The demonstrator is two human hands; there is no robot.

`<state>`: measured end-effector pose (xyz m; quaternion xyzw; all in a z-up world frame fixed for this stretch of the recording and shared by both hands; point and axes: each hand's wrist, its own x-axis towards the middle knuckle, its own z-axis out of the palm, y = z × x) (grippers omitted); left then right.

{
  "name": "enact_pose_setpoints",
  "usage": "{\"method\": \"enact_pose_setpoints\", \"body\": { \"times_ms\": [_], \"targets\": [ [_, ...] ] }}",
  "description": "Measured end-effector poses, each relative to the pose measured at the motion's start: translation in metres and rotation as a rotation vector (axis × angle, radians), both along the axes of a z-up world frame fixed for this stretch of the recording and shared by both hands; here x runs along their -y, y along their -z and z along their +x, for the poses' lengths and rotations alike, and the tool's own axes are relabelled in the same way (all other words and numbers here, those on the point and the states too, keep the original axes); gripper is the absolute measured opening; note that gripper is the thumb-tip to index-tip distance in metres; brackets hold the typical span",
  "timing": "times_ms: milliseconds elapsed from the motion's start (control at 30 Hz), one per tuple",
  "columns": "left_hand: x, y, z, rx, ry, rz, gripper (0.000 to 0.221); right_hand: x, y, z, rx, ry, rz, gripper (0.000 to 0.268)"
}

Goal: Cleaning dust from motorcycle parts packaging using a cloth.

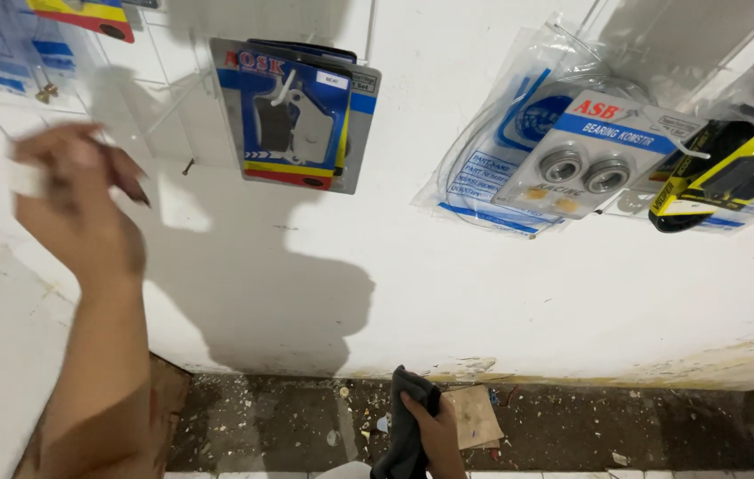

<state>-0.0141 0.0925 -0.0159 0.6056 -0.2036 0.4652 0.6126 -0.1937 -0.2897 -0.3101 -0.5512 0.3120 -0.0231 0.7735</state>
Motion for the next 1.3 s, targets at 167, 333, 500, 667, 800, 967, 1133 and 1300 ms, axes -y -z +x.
{"method": "enact_pose_setpoints", "body": {
  "times_ms": [167, 333, 500, 667, 800, 967, 1133, 1300],
  "targets": [
    [-0.014, -0.025, 0.017, -0.09, 0.021, -0.189, 0.009, 0.008, 0.017, -0.001, 0.052, -0.034, -0.049, 0.035],
    [-0.013, -0.049, 0.035, -0.358, 0.173, -0.478, 0.007, 0.014, 0.031, -0.007, 0.098, -0.047, -0.075, 0.035],
    [-0.006, -0.062, 0.043, -0.51, 0.35, -0.435, 0.032, 0.023, 0.066, -0.019, 0.111, 0.02, -0.062, 0.034],
    [-0.021, -0.051, 0.062, -0.482, 0.489, -0.411, 0.041, 0.013, 0.06, -0.032, -0.006, 0.103, -0.002, 0.031],
    [-0.02, -0.048, 0.065, -0.43, 0.504, -0.377, 0.037, 0.015, 0.04, -0.041, -0.017, 0.088, -0.035, 0.032],
    [-0.004, -0.065, 0.058, -0.509, 0.452, -0.434, 0.046, 0.036, 0.073, -0.041, 0.002, 0.143, -0.065, 0.031],
    [0.004, -0.073, 0.053, -0.507, 0.296, -0.361, 0.044, 0.026, 0.049, -0.043, -0.054, 0.167, -0.071, 0.031],
    [0.002, -0.071, 0.057, -0.466, 0.283, -0.408, 0.04, 0.019, 0.032, -0.044, -0.016, 0.118, -0.108, 0.03]
  ]
}}
